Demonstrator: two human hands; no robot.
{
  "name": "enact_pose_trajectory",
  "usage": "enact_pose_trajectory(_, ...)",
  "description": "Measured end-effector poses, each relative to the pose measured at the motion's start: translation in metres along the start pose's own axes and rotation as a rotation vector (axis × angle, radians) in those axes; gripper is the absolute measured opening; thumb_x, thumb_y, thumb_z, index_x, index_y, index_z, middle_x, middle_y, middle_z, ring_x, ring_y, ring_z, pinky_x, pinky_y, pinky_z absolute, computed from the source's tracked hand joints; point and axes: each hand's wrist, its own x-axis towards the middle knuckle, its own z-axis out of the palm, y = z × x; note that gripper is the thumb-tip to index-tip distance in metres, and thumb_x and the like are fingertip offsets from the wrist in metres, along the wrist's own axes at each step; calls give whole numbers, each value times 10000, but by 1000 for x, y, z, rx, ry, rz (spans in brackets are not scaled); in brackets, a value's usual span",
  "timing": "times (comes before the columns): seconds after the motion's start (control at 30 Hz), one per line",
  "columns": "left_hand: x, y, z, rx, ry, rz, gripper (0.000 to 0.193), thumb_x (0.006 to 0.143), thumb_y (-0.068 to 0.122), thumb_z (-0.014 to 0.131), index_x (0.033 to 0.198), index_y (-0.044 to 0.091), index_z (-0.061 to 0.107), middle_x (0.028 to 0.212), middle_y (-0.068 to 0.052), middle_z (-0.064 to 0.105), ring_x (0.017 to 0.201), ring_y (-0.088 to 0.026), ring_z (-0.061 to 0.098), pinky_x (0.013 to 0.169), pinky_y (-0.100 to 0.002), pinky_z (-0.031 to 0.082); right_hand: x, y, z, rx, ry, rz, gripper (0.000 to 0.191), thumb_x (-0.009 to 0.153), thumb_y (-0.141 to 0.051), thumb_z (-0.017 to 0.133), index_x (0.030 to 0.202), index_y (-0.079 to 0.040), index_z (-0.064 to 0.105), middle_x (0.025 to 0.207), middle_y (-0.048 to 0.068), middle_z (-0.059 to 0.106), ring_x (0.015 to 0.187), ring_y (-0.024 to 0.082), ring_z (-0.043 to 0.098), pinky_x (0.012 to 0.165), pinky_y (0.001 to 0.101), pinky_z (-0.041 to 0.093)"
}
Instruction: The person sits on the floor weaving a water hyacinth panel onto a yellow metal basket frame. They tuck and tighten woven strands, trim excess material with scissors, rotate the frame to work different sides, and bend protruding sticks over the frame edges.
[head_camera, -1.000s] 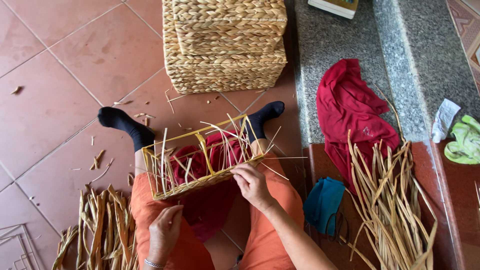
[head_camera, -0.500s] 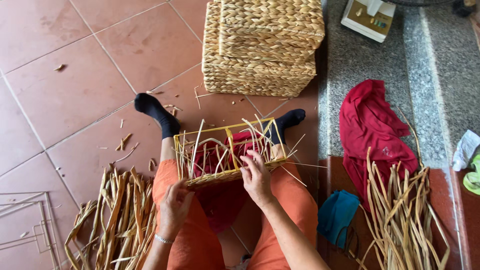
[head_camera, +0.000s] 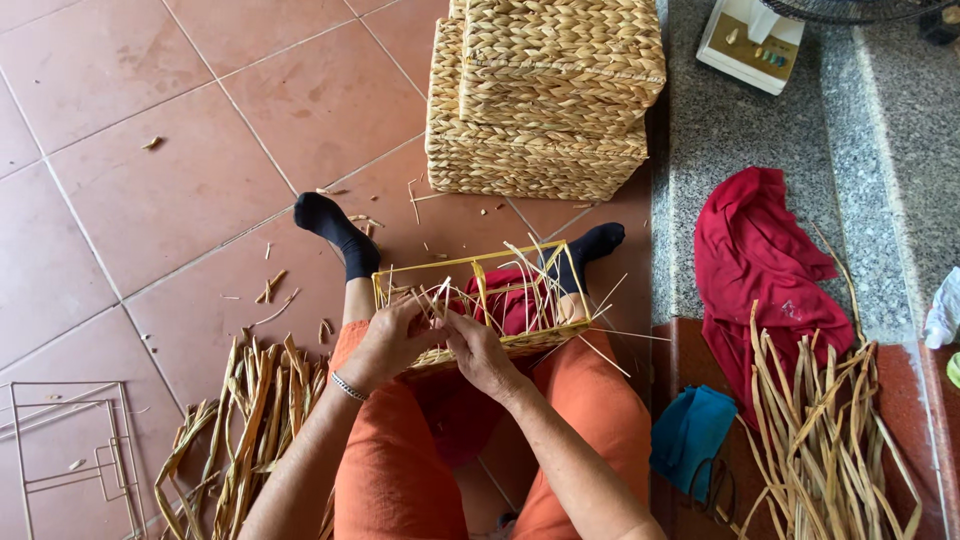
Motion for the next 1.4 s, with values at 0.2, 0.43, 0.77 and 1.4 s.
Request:
enact_pose_trajectory(0.2,14,24,-12,53,-15,155,155,838,132,781,872,38,663,860,-112,603,731,-293,631,659,-413,536,-4,3,10,207,-69,238,220,1084,-122,585,1252,1,657,952,109,688,847,188,643,751,347,527)
enact_pose_trajectory(0.43,18,32,-14,-201,-198,-220,151,912,163,733,962,40,660,822,-117,766,757,-179,791,672,-283,620,-13,4,-1,672,22,265,308,988,-167,648,1269,-84,553,1067,8,688,1000,93,674,933,290,563)
enact_pose_trajectory(0.77,-26,-34,17,-491,-63,-211,137,871,86,783,955,9,708,886,-83,784,827,-138,776,740,-270,653,-43,-3,10,145,235,276,102,949,-120,737,1001,-34,751,844,30,761,767,78,707,668,233,571)
enact_pose_trajectory(1.4,-84,-57,62,402,80,240,379,769,-50,607,1141,18,618,1021,-138,538,902,-297,572,796,-418,540,-31,26,22,-602,109,-57,117,786,-13,778,768,-52,669,760,65,629,759,268,615,668,402,526)
